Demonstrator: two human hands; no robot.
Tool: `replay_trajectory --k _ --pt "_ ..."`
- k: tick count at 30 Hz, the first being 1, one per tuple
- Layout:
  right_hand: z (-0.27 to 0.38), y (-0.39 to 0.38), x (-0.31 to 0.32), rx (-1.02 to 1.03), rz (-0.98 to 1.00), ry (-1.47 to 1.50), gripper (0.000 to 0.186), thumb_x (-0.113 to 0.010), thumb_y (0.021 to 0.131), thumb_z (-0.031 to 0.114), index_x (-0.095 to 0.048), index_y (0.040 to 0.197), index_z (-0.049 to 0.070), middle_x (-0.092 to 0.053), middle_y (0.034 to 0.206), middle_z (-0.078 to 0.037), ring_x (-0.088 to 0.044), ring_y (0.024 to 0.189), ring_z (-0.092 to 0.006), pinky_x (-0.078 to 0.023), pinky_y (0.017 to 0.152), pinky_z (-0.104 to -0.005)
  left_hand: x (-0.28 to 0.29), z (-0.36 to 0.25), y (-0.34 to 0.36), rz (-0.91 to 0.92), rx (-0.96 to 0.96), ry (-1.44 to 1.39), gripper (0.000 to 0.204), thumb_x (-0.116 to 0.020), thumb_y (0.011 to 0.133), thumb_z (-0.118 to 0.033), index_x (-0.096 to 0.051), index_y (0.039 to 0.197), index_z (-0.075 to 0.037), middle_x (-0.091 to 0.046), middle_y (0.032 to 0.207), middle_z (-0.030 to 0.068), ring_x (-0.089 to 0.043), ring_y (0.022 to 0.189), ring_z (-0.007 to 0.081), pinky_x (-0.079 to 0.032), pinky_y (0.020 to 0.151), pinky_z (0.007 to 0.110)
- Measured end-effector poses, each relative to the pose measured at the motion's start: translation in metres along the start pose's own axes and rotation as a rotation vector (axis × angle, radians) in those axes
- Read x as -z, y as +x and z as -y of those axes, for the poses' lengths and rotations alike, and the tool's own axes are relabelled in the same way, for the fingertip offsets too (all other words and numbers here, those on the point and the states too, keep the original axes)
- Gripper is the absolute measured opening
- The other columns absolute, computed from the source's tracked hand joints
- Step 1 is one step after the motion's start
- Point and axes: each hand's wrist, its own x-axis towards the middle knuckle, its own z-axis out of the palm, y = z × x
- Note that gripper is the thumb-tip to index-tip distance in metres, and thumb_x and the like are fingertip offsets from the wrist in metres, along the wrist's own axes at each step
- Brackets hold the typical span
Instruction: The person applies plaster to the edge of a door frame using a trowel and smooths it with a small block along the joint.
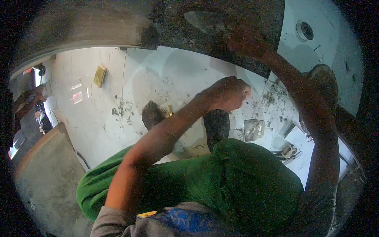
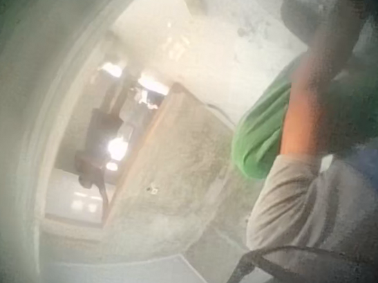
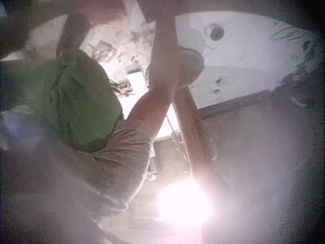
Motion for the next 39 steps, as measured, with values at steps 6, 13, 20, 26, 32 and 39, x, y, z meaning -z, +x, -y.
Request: replay_trajectory --k 6,13,20,26,32,39 --pt "-0.012 0.03 0.005 0.145 0.02 -0.159 0.044 -0.077 0.091 0.028 -0.067 0.127 0.005 -0.072 0.116 -0.016 -0.072 0.106 -0.0398 -0.06 0.091 -0.0501 0.047 0.007 -0.069 0.0 -0.056 0.47 0.02 -0.066 0.093 -0.025 -0.072 0.096 -0.007 -0.072 0.086 0.0181 -0.074 0.085 0.0384 -0.061 0.077 0.055" --pt "0.011 0.093 0.016 0.125 0.077 0.061 0.044 -0.077 0.089 0.026 -0.067 0.126 0.005 -0.071 0.117 -0.017 -0.071 0.108 -0.0393 -0.06 0.091 -0.0495 0.103 0.042 -0.25 0.382 0.444 0.585 0.022 -0.064 0.099 -0.027 -0.073 0.107 -0.009 -0.076 0.087 0.0176 -0.075 0.082 0.0389 -0.06 0.071 0.05" --pt "0.038 0.141 0.027 0.124 0.14 0.233 0.043 -0.076 0.088 0.024 -0.067 0.125 0.005 -0.071 0.116 -0.017 -0.071 0.108 -0.0391 -0.06 0.091 -0.0495 0.072 0.05 -0.379 0.091 0.957 0.198 0.028 -0.06 0.104 -0.031 -0.075 0.117 -0.01 -0.077 0.086 0.0178 -0.074 0.078 0.0354 -0.058 0.072 0.046" --pt "0.045 0.159 0.023 0.13 0.176 0.277 0.042 -0.075 0.087 0.023 -0.067 0.124 0.004 -0.071 0.116 -0.018 -0.071 0.108 -0.0389 -0.06 0.09 -0.0495 0.062 0.057 -0.372 -0.064 1.045 -0.126 0.038 -0.06 0.107 -0.035 -0.072 0.122 -0.002 -0.073 0.072 0.0144 -0.073 0.069 0.0231 -0.056 0.069 0.04" --pt "0.048 0.169 0.031 0.126 0.19 0.312 0.042 -0.075 0.086 0.022 -0.067 0.122 0.004 -0.071 0.115 -0.018 -0.071 0.107 -0.0387 -0.059 0.09 -0.0494 0.076 0.055 -0.36 -0.094 1.048 -0.096 0.037 -0.06 0.107 -0.035 -0.073 0.123 -0.003 -0.073 0.071 0.0137 -0.072 0.069 0.0222 -0.056 0.07 0.04" --pt "0.036 0.167 0.03 0.095 0.206 0.355 0.041 -0.074 0.085 0.021 -0.068 0.121 0.004 -0.071 0.114 -0.019 -0.071 0.107 -0.0384 -0.059 0.09 -0.0494 0.075 0.059 -0.355 -0.05 1.033 -0.09 0.036 -0.059 0.107 -0.03 -0.071 0.126 -0.002 -0.072 0.074 0.013 -0.071 0.069 0.0196 -0.055 0.069 0.039"
